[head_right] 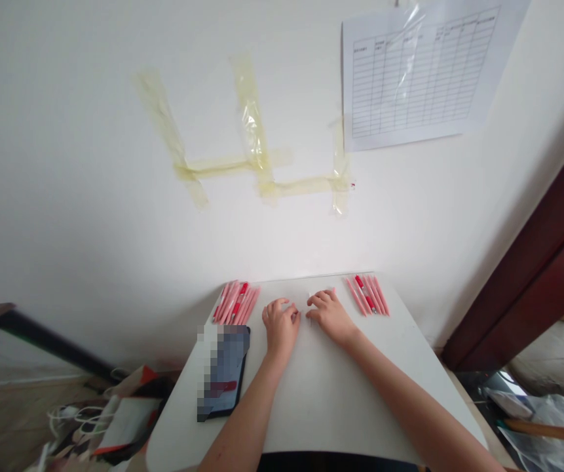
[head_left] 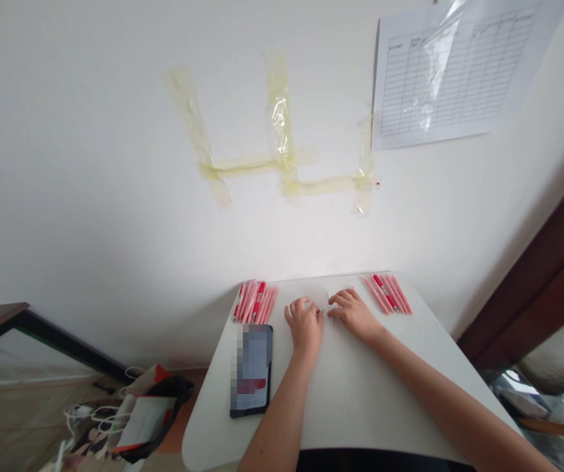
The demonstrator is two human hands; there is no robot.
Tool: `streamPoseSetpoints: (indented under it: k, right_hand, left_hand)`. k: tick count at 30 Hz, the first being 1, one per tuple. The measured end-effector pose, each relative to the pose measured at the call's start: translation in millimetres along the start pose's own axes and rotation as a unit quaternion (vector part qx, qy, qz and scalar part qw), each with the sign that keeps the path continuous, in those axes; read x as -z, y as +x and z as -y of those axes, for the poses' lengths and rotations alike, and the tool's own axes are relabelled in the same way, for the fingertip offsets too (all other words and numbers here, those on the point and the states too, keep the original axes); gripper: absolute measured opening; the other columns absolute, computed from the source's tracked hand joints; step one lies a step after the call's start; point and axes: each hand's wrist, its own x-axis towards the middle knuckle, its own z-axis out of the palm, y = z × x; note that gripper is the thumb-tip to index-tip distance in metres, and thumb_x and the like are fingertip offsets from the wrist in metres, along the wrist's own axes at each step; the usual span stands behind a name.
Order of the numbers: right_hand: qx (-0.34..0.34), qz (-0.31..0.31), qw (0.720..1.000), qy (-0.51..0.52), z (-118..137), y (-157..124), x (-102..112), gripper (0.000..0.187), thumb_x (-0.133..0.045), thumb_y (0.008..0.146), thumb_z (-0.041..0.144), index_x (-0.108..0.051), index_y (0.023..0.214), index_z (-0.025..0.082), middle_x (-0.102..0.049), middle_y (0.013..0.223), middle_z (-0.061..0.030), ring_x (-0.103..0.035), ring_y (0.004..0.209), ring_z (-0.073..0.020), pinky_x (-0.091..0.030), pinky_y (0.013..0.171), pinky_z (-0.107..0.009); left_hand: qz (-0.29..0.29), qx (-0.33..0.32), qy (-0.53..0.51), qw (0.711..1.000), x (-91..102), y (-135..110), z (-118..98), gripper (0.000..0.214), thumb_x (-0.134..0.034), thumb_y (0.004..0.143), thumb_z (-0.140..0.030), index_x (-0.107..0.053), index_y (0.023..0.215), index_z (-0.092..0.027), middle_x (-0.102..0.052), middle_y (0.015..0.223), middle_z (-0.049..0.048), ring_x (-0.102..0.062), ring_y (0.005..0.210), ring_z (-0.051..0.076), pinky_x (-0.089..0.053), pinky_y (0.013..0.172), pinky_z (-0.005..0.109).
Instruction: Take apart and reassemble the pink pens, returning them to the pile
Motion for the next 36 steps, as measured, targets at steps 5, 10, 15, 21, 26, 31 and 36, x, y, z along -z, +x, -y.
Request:
streamPoseSetpoints:
  k: [5, 10, 15, 21, 26, 31, 36]
  right_hand:
    - [0.021, 0.009, 1.000, 0.003, -6.5, 4.4, 0.1, 0.019, -0.062, 0.094, 0.017, -0.076, 0.096, 0.029, -0.070, 0.117, -0.0032, -0.053, 0.114, -0.0227, -0.035, 0.105, -0.045]
    - [0.042, 0.010, 0.999, -0.001, -7.3, 6.7, 2.1, 0.016, -0.061, 0.095, 0.018, -0.073, 0.095, 0.028, -0.069, 0.119, -0.0030, -0.053, 0.114, -0.0228, -0.035, 0.108, -0.048]
    - [0.045, -0.017, 0.999, -0.024, -5.0, 6.7, 8.1, 0.020, -0.058, 0.094, 0.011, -0.070, 0.098, 0.026, -0.068, 0.123, -0.0031, -0.052, 0.117, -0.0231, -0.035, 0.112, -0.050]
    - [0.016, -0.063, 0.997, -0.042, -2.8, 3.0, 24.8, 0.027, -0.049, 0.095, 0.005, -0.066, 0.104, 0.024, -0.070, 0.110, -0.0021, -0.051, 0.120, -0.0230, -0.029, 0.118, -0.049]
    - [-0.058, -0.073, 0.993, -0.072, 4.2, -7.6, 33.3, 0.029, -0.045, 0.095, 0.005, -0.066, 0.102, 0.025, -0.069, 0.099, -0.0029, -0.052, 0.116, -0.0242, -0.017, 0.121, -0.056]
    - [-0.102, -0.075, 0.989, -0.081, 13.5, -12.5, 31.5, 0.029, -0.045, 0.096, 0.009, -0.067, 0.102, 0.026, -0.069, 0.101, -0.0049, -0.052, 0.114, -0.0260, -0.011, 0.121, -0.060]
    - [-0.119, -0.087, 0.986, -0.083, 18.3, -13.0, 26.2, 0.024, -0.048, 0.097, 0.012, -0.067, 0.100, 0.027, -0.069, 0.097, -0.0043, -0.053, 0.113, -0.0260, -0.009, 0.121, -0.060]
  left_hand:
    - [-0.037, -0.006, -0.016, 0.999, 1.2, 0.3, 3.1, 0.012, -0.065, 0.085, -0.019, -0.076, 0.084, -0.023, -0.064, 0.114, 0.0091, -0.054, 0.114, 0.027, -0.039, 0.108, 0.054]
    - [-0.058, -0.002, -0.024, 0.998, 2.4, 0.3, 6.6, 0.014, -0.064, 0.086, -0.019, -0.077, 0.088, -0.023, -0.064, 0.115, 0.0092, -0.055, 0.112, 0.027, -0.040, 0.107, 0.052]
    - [-0.061, 0.016, -0.038, 0.997, 2.1, -0.3, 9.7, 0.015, -0.064, 0.086, -0.021, -0.078, 0.090, -0.023, -0.064, 0.117, 0.0096, -0.054, 0.114, 0.028, -0.042, 0.106, 0.051]
    - [-0.057, 0.034, -0.085, 0.994, 1.5, 1.2, 9.8, 0.014, -0.065, 0.085, -0.020, -0.078, 0.090, -0.023, -0.064, 0.115, 0.0092, -0.056, 0.112, 0.027, -0.044, 0.103, 0.049]
    - [-0.056, 0.025, -0.116, 0.991, 1.8, 2.4, 7.1, 0.012, -0.066, 0.084, -0.020, -0.077, 0.087, -0.023, -0.064, 0.115, 0.0088, -0.056, 0.112, 0.026, -0.045, 0.103, 0.048]
    - [-0.046, 0.017, -0.126, 0.991, 2.6, 2.3, 5.8, 0.010, -0.066, 0.084, -0.020, -0.076, 0.084, -0.023, -0.064, 0.115, 0.0087, -0.056, 0.113, 0.026, -0.045, 0.103, 0.049]
    - [-0.039, 0.016, -0.134, 0.990, 4.5, 1.6, 4.5, 0.009, -0.066, 0.085, -0.022, -0.076, 0.085, -0.023, -0.063, 0.116, 0.0087, -0.056, 0.114, 0.026, -0.045, 0.104, 0.050]
